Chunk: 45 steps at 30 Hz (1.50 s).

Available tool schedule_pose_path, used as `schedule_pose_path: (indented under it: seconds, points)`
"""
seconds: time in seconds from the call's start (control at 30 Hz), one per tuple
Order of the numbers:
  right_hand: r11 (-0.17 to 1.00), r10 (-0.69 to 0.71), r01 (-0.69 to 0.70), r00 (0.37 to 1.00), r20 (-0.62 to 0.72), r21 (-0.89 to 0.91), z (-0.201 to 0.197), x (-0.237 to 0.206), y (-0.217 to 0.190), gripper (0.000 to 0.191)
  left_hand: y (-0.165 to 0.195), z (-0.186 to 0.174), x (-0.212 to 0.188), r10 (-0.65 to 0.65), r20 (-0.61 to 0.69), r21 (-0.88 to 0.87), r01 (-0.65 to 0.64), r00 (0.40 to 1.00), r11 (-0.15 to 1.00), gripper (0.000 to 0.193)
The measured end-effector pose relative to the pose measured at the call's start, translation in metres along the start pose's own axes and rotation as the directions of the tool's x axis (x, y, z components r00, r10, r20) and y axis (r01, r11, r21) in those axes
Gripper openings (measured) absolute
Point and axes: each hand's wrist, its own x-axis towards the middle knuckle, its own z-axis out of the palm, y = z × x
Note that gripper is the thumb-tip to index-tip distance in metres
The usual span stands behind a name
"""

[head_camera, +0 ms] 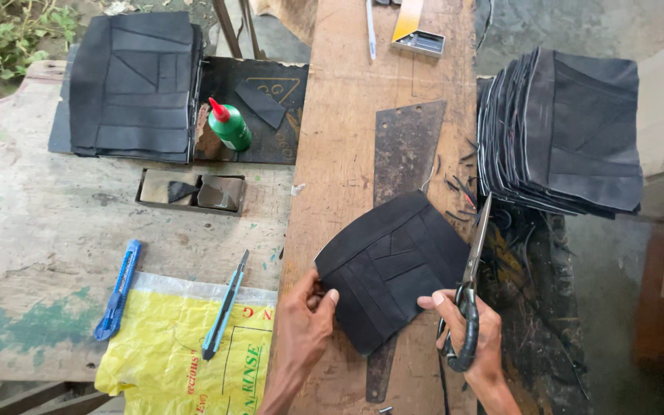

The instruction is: The person uses a utility knife to cut a black material piece on a wooden workbench, then switches to scissors to trim the edges. The person stacks the finished piece with others and repeats the cutting process on a new piece.

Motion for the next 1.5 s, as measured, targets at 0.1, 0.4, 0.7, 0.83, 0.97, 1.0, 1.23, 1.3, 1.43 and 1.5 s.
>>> schedule_pose_path:
  seconds: [0.1, 0.4, 0.7, 0.83, 0.97, 1.0, 1.23, 1.3, 1.43, 1.5]
  points:
    - [1.0, 0.005, -0.005, 0.999, -0.053, 0.002, -0.002, -0.004, 0.001, 0.028, 0.017, -0.015, 0.028, 0.245, -0.052, -0.02, -0.246, 0.968, 0.969, 0.049]
    - [0.984, 0.175, -0.177, 0.981, 0.085, 0.021, -0.001, 0.007, 0.007, 0.029, 0.025, -0.065, 0.051, -0.037, -0.014, -0.445, 0.027, 0.999, 0.895, 0.083]
    - [0.994, 0.104, -0.105, 0.991, 0.087, 0.013, -0.003, 0.007, 0.007, 0.031, -0.032, -0.074, -0.021, -0.032, -0.025, -0.828, -0.002, 0.999, 0.561, 0.068]
    - [0.999, 0.052, -0.051, 0.995, 0.081, -0.007, 0.001, 0.007, 0.005, 0.031, -0.076, -0.034, -0.062, -0.01, 0.002, -0.953, 0.005, 1.0, 0.303, 0.063]
    - [0.997, 0.072, -0.073, 0.992, 0.104, 0.007, 0.001, 0.006, 0.003, 0.032, -0.086, 0.039, -0.06, 0.082, 0.09, -0.882, 0.041, 0.993, 0.469, 0.068]
    - [0.997, 0.08, -0.082, 0.991, 0.107, 0.012, 0.002, 0.007, 0.003, 0.032, -0.08, 0.056, -0.055, 0.014, 0.091, -0.782, 0.062, 0.996, 0.62, 0.068]
    - [0.995, 0.062, -0.069, 0.993, 0.099, 0.071, -0.001, 0.01, 0.007, 0.031, -0.018, 0.099, -0.051, -0.1, -0.045, -0.412, 0.073, 0.994, 0.908, 0.06]
    - [0.991, 0.103, -0.111, 0.989, 0.109, 0.068, -0.002, 0.01, 0.009, 0.029, -0.011, 0.099, -0.047, -0.151, -0.03, -0.406, 0.126, 0.988, 0.905, 0.056]
    - [0.993, 0.039, -0.051, 0.992, 0.117, 0.103, -0.006, 0.003, 0.011, 0.028, -0.017, 0.099, -0.039, -0.006, -0.074, -0.622, -0.041, 0.997, 0.782, 0.057]
    - [0.987, 0.08, -0.089, 0.994, 0.076, 0.133, -0.008, -0.004, 0.011, 0.029, -0.026, 0.095, -0.032, -0.03, -0.007, -0.76, 0.014, 1.0, 0.649, 0.051]
